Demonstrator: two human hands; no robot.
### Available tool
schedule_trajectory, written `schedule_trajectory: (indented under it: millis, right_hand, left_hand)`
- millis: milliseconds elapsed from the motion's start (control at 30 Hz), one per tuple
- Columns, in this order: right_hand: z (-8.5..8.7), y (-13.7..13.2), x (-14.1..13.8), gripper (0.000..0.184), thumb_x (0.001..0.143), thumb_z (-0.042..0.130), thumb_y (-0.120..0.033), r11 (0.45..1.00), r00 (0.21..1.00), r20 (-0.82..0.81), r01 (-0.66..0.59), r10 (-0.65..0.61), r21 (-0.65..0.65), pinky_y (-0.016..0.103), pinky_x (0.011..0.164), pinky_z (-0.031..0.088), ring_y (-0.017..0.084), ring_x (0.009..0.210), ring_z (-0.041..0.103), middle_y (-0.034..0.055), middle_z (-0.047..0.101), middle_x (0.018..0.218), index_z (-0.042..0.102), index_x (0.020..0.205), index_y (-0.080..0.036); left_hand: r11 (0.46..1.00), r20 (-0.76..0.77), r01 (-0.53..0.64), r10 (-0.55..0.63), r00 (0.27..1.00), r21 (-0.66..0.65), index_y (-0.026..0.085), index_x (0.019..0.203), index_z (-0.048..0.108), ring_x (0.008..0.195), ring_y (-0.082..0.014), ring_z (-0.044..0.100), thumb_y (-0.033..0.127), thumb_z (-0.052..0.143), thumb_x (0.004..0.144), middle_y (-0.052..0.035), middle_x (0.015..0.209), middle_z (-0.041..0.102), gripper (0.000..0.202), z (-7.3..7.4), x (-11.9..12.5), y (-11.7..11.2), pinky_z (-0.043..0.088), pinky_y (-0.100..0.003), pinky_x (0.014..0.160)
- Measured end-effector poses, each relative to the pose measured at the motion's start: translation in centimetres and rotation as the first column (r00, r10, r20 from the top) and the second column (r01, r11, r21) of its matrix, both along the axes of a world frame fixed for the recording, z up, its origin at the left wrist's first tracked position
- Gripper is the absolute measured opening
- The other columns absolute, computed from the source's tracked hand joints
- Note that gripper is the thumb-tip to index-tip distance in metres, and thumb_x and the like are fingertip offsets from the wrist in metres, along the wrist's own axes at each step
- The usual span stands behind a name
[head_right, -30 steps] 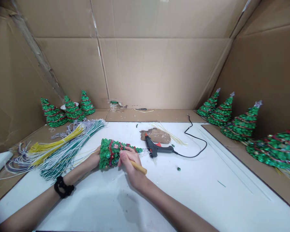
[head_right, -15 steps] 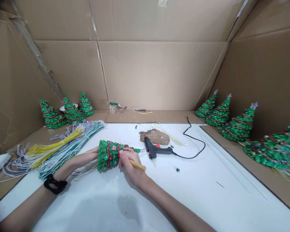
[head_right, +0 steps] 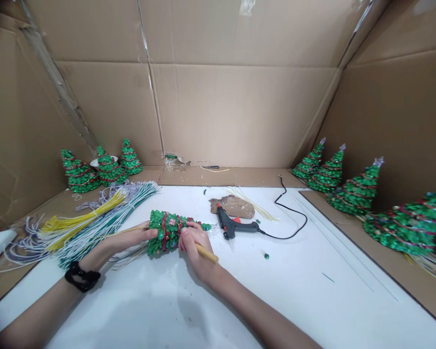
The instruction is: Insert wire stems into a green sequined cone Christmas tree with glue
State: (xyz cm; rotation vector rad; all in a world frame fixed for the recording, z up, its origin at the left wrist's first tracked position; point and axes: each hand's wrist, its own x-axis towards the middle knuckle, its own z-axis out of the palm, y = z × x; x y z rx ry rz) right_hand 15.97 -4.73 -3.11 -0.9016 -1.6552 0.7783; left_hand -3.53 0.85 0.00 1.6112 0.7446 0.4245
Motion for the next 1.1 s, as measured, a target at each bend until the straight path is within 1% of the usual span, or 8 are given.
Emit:
schedule_trajectory:
  millis: [133,233,333,433,567,733,900,1100]
  right_hand:
    - [0.1,-0.2,0.0,0.048,0.095,0.022,-0.040,0.999,0.999,0.041,-0.007,0.005,0.047,0.040,0.096,0.035,0.013,0.054,0.047,-0.0029,0.046,0.052,0.033,0.053,-0.022]
    - [0.4,-0.4,0.0,0.047,0.096,0.019,-0.038,0.996,0.993,0.119,-0.013,0.002,0.092,0.039,0.096,0.034,0.012,0.055,0.046,-0.0034,0.045,0.053,0.034,0.055,-0.021]
    - [0.6,-0.5,0.0,0.046,0.096,0.018,-0.035,0.991,0.985,0.174,-0.007,-0.016,0.131,0.038,0.094,0.035,0.012,0.054,0.044,-0.0037,0.042,0.053,0.033,0.056,-0.021]
    - [0.5,-0.5,0.0,0.044,0.096,0.019,-0.033,0.990,0.983,0.183,0.003,-0.029,0.143,0.037,0.093,0.035,0.012,0.053,0.042,-0.0041,0.040,0.054,0.033,0.057,-0.021]
    - [0.3,-0.3,-0.1,0.043,0.096,0.020,-0.031,0.988,0.983,0.180,0.011,-0.039,0.152,0.036,0.091,0.035,0.012,0.052,0.041,-0.0044,0.039,0.053,0.033,0.056,-0.020]
    - [0.2,-0.2,-0.1,0.042,0.096,0.020,-0.030,0.985,0.982,0.181,0.020,-0.052,0.172,0.035,0.090,0.036,0.012,0.052,0.041,-0.0044,0.039,0.053,0.031,0.056,-0.021]
    - [0.2,-0.2,-0.1,0.042,0.096,0.021,-0.030,0.986,0.983,0.177,0.024,-0.054,0.165,0.035,0.089,0.036,0.012,0.052,0.041,-0.0043,0.038,0.053,0.032,0.056,-0.020]
    - [0.0,-0.2,-0.2,0.042,0.096,0.023,-0.029,0.984,0.984,0.167,0.037,-0.066,0.173,0.035,0.092,0.035,0.011,0.052,0.042,-0.0045,0.039,0.053,0.033,0.056,-0.020]
  left_hand:
    - [0.989,-0.030,-0.051,0.056,0.998,0.137,0.016,0.111,0.061,0.105,-0.0244,0.056,0.053,0.054,0.078,-0.0093,0.110,0.065,0.050,0.1,0.5,-0.4,0.042,-0.035,0.093]
    - [0.974,-0.030,-0.090,0.098,0.995,0.206,0.016,0.112,0.060,0.106,-0.0242,0.055,0.051,0.052,0.081,-0.0092,0.114,0.064,0.048,0.1,0.8,-0.7,0.041,-0.033,0.095]
    - [0.968,-0.030,-0.115,0.124,0.992,0.223,0.015,0.115,0.058,0.110,-0.0241,0.054,0.050,0.050,0.082,-0.0092,0.119,0.062,0.049,-0.3,1.0,-0.9,0.040,-0.033,0.097]
    - [0.964,-0.026,-0.168,0.177,0.984,0.208,0.015,0.117,0.056,0.111,-0.0249,0.054,0.050,0.048,0.083,-0.0099,0.121,0.060,0.050,-0.8,1.0,-0.9,0.040,-0.034,0.097]
    - [0.964,-0.013,-0.199,0.204,0.979,0.174,0.015,0.117,0.056,0.111,-0.0251,0.054,0.049,0.048,0.084,-0.0095,0.122,0.060,0.048,-1.2,1.2,-0.8,0.039,-0.036,0.098]
    - [0.971,0.036,-0.234,0.232,0.972,0.049,0.013,0.114,0.058,0.106,-0.0260,0.056,0.049,0.050,0.082,-0.0097,0.116,0.063,0.050,-0.5,1.8,-1.4,0.042,-0.037,0.095]
    - [0.954,0.042,-0.291,0.294,0.955,-0.071,0.011,0.112,0.059,0.102,-0.0273,0.058,0.052,0.056,0.076,-0.0110,0.109,0.067,0.054,0.3,2.4,-2.0,0.045,-0.037,0.089]
    - [0.932,0.081,-0.309,0.329,0.941,-0.188,0.011,0.111,0.060,0.094,-0.0267,0.062,0.052,0.062,0.071,-0.0114,0.101,0.069,0.057,-0.1,2.5,-2.0,0.046,-0.038,0.085]
